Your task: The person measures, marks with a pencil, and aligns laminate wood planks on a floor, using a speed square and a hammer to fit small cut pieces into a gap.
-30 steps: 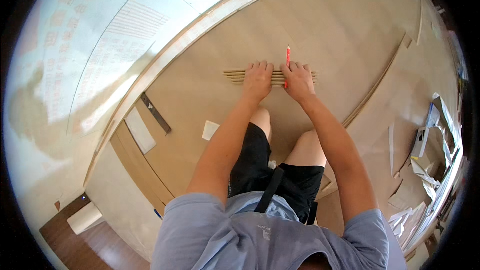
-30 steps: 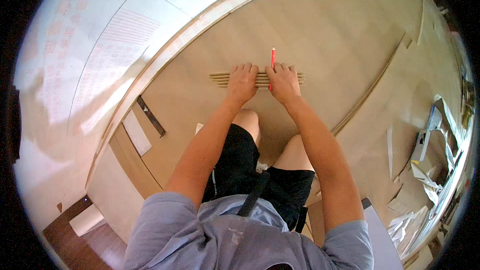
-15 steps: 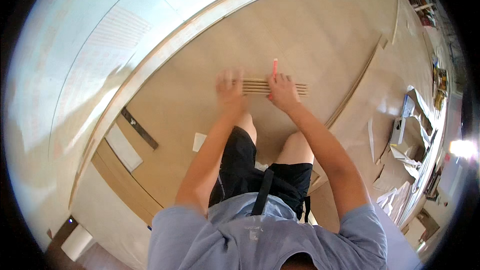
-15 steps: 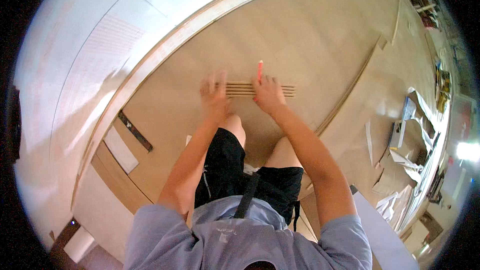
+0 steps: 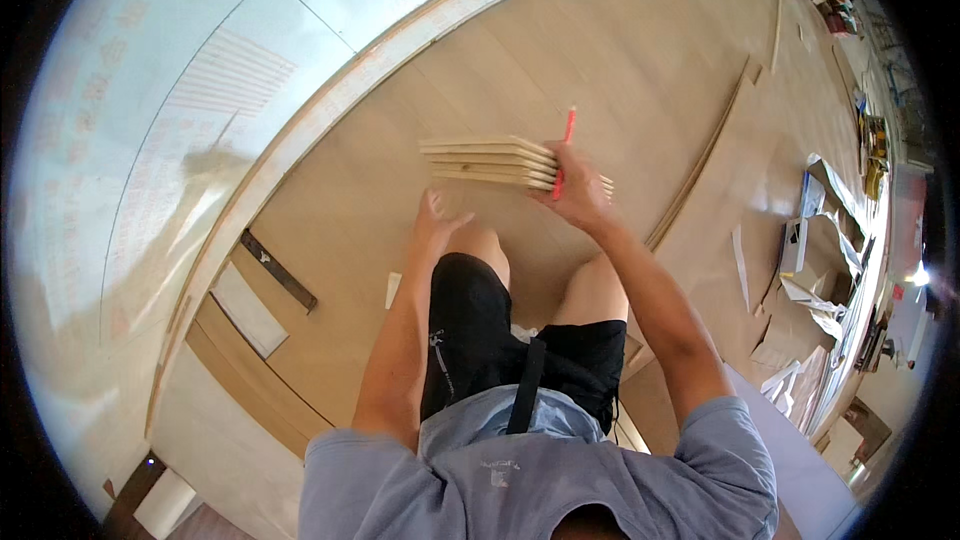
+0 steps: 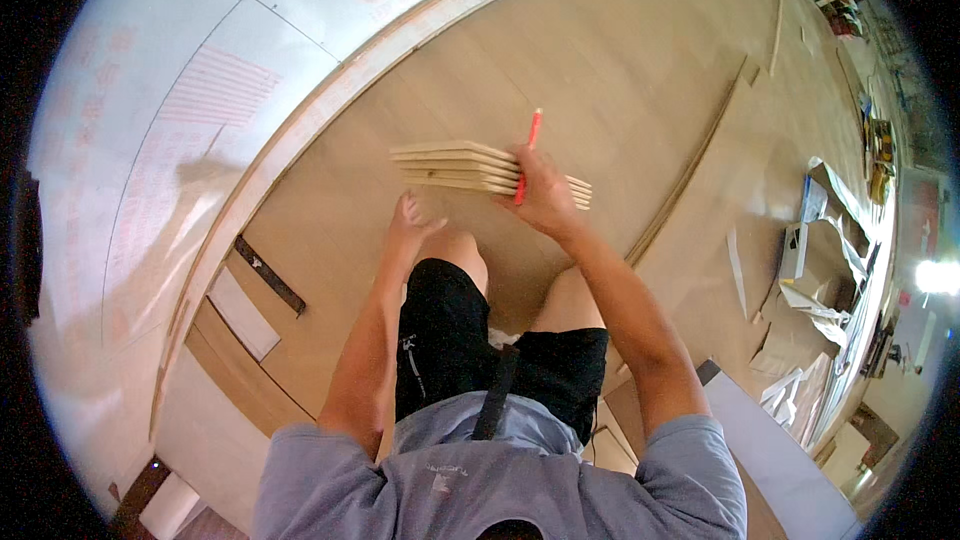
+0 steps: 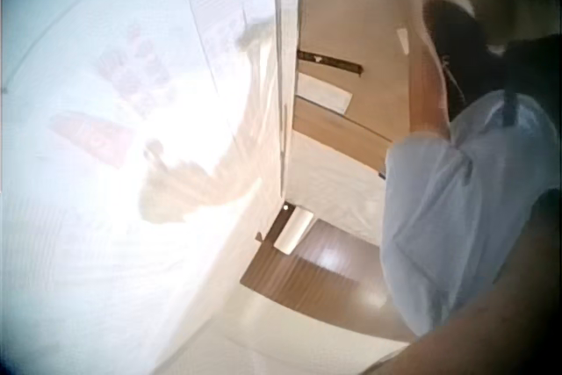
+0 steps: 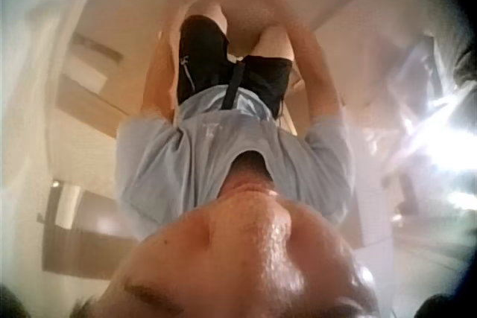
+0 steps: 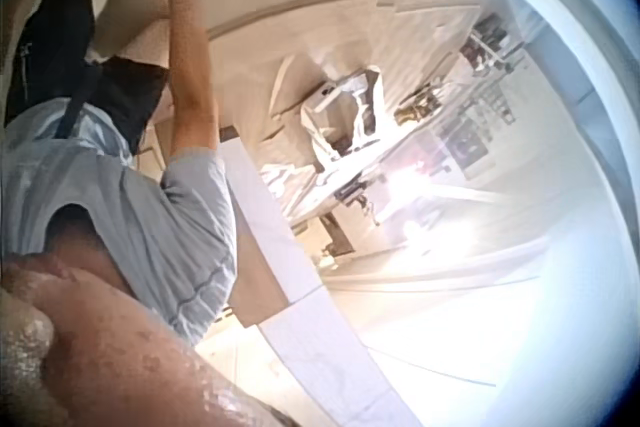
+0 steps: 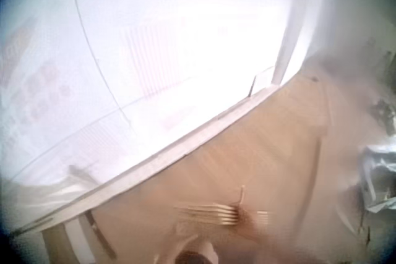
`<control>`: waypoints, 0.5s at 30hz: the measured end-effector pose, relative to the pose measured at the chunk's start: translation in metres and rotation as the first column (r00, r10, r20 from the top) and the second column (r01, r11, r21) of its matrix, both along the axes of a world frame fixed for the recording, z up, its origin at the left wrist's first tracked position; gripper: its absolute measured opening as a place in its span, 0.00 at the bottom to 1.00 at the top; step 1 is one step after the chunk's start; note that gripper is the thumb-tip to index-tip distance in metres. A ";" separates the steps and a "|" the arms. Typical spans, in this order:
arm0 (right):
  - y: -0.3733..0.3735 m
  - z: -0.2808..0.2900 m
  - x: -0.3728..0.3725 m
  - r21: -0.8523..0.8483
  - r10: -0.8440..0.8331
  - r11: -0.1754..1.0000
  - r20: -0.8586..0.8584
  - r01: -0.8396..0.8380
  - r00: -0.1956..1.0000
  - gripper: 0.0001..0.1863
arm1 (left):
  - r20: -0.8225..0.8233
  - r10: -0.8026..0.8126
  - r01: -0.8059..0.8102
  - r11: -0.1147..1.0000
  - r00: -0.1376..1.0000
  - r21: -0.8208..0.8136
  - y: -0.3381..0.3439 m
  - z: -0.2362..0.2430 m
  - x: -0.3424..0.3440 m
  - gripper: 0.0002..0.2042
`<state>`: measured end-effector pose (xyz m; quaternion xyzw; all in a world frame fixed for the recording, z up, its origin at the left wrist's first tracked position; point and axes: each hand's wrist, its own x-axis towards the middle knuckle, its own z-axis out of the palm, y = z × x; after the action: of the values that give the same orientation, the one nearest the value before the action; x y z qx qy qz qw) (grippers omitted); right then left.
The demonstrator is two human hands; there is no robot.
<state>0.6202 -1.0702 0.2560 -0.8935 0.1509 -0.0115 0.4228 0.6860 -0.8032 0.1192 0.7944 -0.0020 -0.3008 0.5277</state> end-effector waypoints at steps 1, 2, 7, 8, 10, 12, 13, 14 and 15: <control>-0.013 0.004 -0.013 0.121 -0.094 0.988 -0.033 0.098 0.995 0.34 | 0.034 -0.014 0.018 0.990 0.999 -0.142 -0.026 0.012 0.002 0.39; -0.024 0.004 -0.025 0.168 -0.121 0.978 -0.040 0.126 0.992 0.34 | 0.072 -0.023 0.042 0.959 0.997 -0.280 -0.046 0.024 0.008 0.37; -0.057 -0.057 -0.100 0.287 -0.248 0.930 0.031 0.229 0.968 0.36 | -0.236 -0.256 0.154 0.913 0.937 -0.377 -0.106 0.054 0.013 0.29; -0.062 -0.061 -0.111 0.304 -0.279 0.916 0.012 0.262 0.960 0.37 | -0.251 -0.222 0.122 0.924 0.942 -0.362 -0.113 0.056 0.008 0.28; -0.064 -0.067 -0.135 0.344 -0.333 0.881 -0.039 0.326 0.942 0.38 | -0.126 -0.258 0.212 0.931 0.958 -0.296 -0.120 0.057 -0.008 0.35; -0.070 -0.075 -0.143 0.404 -0.330 0.852 -0.077 0.332 0.941 0.39 | -0.078 -0.288 0.255 0.924 0.955 -0.287 -0.119 0.054 -0.021 0.38; -0.067 -0.075 -0.147 0.437 -0.317 0.837 -0.102 0.329 0.943 0.40 | -0.093 -0.287 0.246 0.918 0.953 -0.311 -0.113 0.048 -0.024 0.39; -0.068 -0.073 -0.149 0.364 -0.289 0.886 -0.048 0.286 0.956 0.41 | -0.094 -0.287 0.239 0.909 0.953 -0.342 -0.113 0.043 -0.023 0.39; -0.067 -0.070 -0.150 0.284 -0.254 0.928 0.004 0.243 0.967 0.42 | -0.008 -0.303 0.288 0.915 0.953 -0.283 -0.110 0.039 -0.026 0.40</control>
<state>0.4702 -1.1372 0.1860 -0.7976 0.2543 -0.0613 0.5435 0.6600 -0.9130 0.1584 0.6947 -0.1506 -0.3944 0.5824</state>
